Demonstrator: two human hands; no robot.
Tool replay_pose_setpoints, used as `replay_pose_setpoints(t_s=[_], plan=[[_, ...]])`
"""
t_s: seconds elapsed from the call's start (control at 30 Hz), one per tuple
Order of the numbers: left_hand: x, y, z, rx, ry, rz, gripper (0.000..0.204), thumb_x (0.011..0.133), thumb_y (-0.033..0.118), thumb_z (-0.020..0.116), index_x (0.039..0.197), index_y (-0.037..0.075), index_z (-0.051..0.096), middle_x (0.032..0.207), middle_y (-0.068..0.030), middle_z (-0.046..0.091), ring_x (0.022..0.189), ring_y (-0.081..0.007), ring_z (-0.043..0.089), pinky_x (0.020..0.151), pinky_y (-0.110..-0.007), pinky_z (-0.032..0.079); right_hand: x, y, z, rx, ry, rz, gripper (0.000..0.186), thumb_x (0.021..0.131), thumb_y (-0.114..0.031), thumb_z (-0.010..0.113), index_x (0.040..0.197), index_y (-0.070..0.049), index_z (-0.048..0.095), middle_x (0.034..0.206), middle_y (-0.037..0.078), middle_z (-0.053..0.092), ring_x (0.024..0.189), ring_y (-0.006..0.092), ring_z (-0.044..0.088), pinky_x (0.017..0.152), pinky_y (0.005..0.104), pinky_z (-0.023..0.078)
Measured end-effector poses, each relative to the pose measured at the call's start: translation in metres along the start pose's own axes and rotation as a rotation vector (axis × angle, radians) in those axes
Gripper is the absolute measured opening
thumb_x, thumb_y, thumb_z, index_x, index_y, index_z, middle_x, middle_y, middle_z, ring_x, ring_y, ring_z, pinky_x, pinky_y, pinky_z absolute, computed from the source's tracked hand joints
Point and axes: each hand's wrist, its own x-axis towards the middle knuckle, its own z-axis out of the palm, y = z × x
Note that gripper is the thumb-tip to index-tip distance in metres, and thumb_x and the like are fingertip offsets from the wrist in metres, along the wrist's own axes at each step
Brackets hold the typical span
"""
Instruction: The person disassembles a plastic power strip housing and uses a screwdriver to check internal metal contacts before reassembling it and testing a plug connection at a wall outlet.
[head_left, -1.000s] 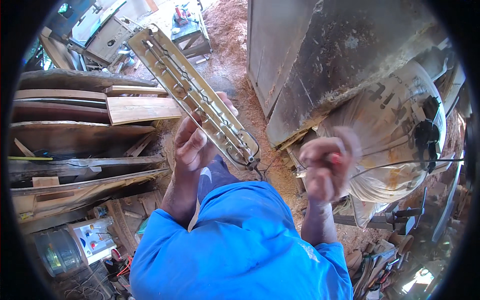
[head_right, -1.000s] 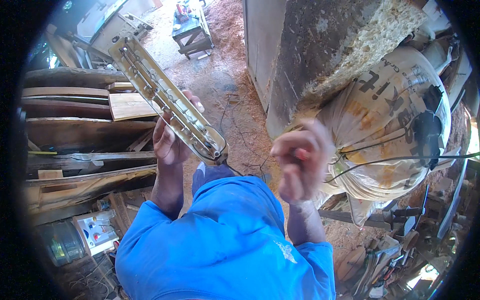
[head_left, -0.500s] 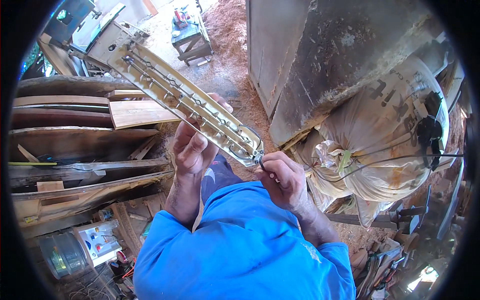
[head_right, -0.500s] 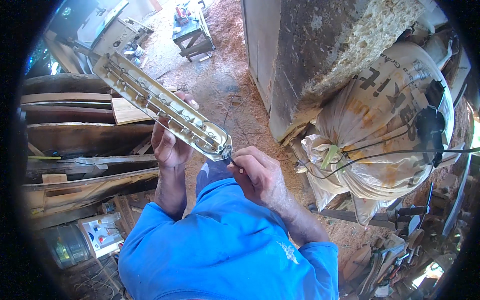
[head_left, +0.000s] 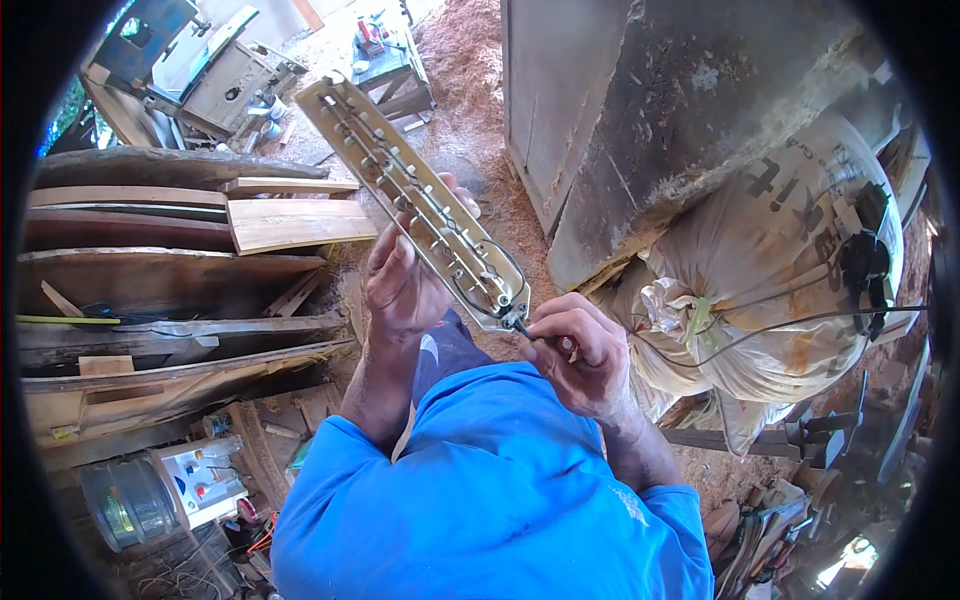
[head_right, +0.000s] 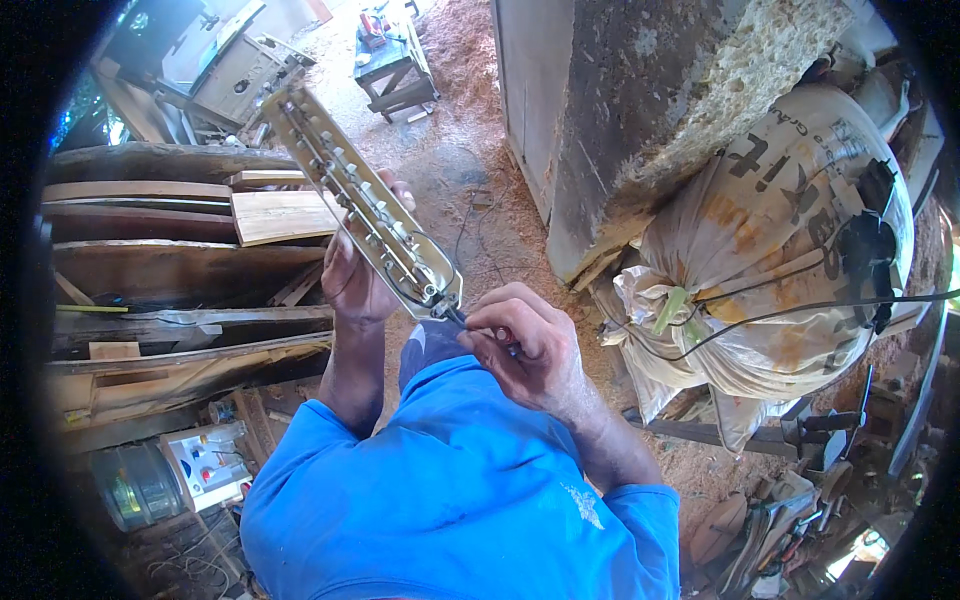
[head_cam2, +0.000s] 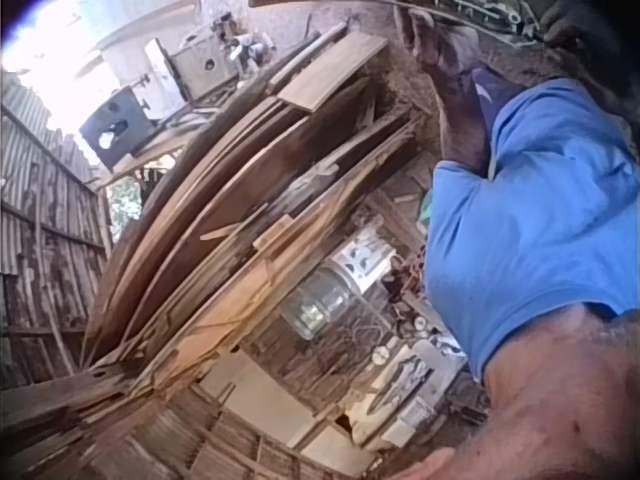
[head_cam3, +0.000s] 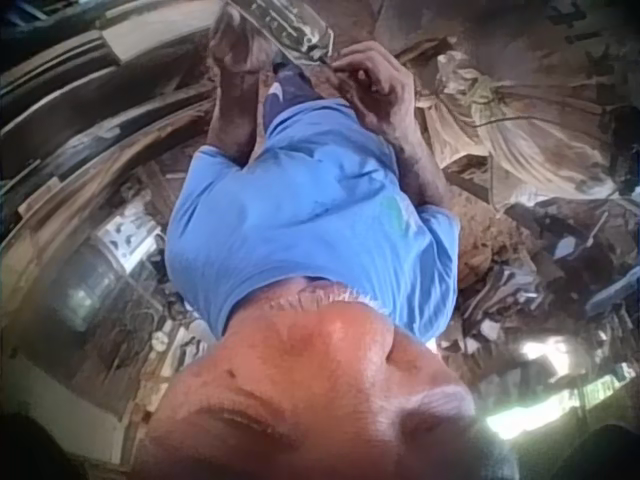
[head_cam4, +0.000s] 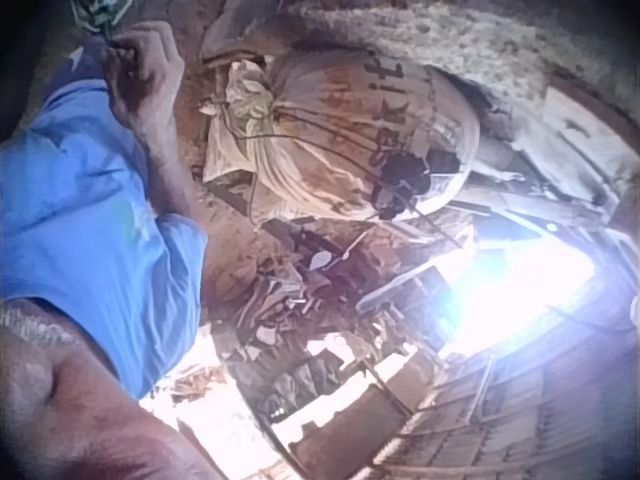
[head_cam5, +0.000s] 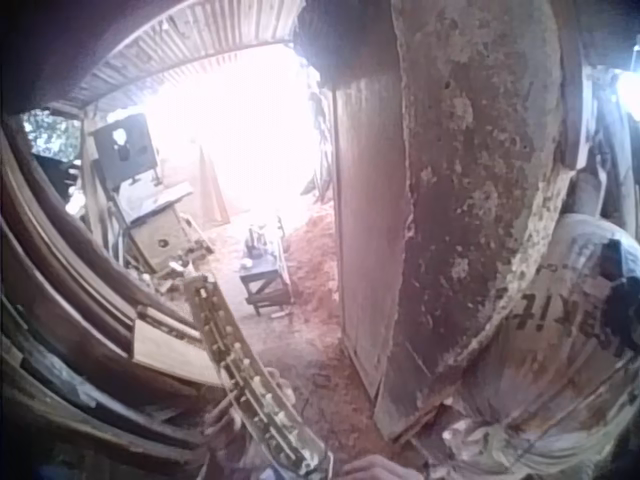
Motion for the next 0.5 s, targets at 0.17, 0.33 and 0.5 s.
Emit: replay_pose_setpoints(t_s=[0.17, 0.33, 0.5], plan=[[-0.03, 0.004, -0.031, 0.041, 0.421, -0.06, 0.062, 0.096, 0.03, 0.057, 0.143, -0.005, 0.037, 0.136, -0.0184, 0.05, 0.126, -0.0311, 0.05, 0.103, -0.044, 0.046, -0.001, -0.015, -0.025, -0.04, 0.068, 0.058, 0.032, 0.077, -0.01, 0.078, 0.105, -0.003, 0.064, 0.095, 0.015, 0.063, 0.078, 0.0245, 0.063, 0.061, 0.0329, 0.05], [-0.018, 0.007, -0.019, 0.537, 0.176, -0.002, 0.058, 0.094, 0.029, 0.062, 0.139, -0.004, 0.045, 0.134, -0.0177, 0.053, 0.122, -0.0301, 0.055, 0.101, -0.041, 0.048, 0.009, -0.101, -0.097, -0.79, 0.533, -0.36, 0.023, 0.08, -0.015, 0.077, 0.099, -0.004, 0.067, 0.091, 0.012, 0.066, 0.087, 0.0282, 0.066, 0.074, 0.0373, 0.054], [0.016, -0.003, 0.007, 0.027, 0.014, 0.038, 0.064, 0.089, 0.031, 0.069, 0.137, -0.006, 0.047, 0.132, -0.019, 0.053, 0.121, -0.0313, 0.054, 0.101, -0.043, 0.046, 0.078, -0.226, -0.193, -1.541, 0.891, -0.64, 0.037, 0.089, -0.027, 0.069, 0.112, 0.0, 0.059, 0.103, 0.012, 0.063, 0.086, 0.0242, 0.062, 0.068, 0.0335, 0.049]])
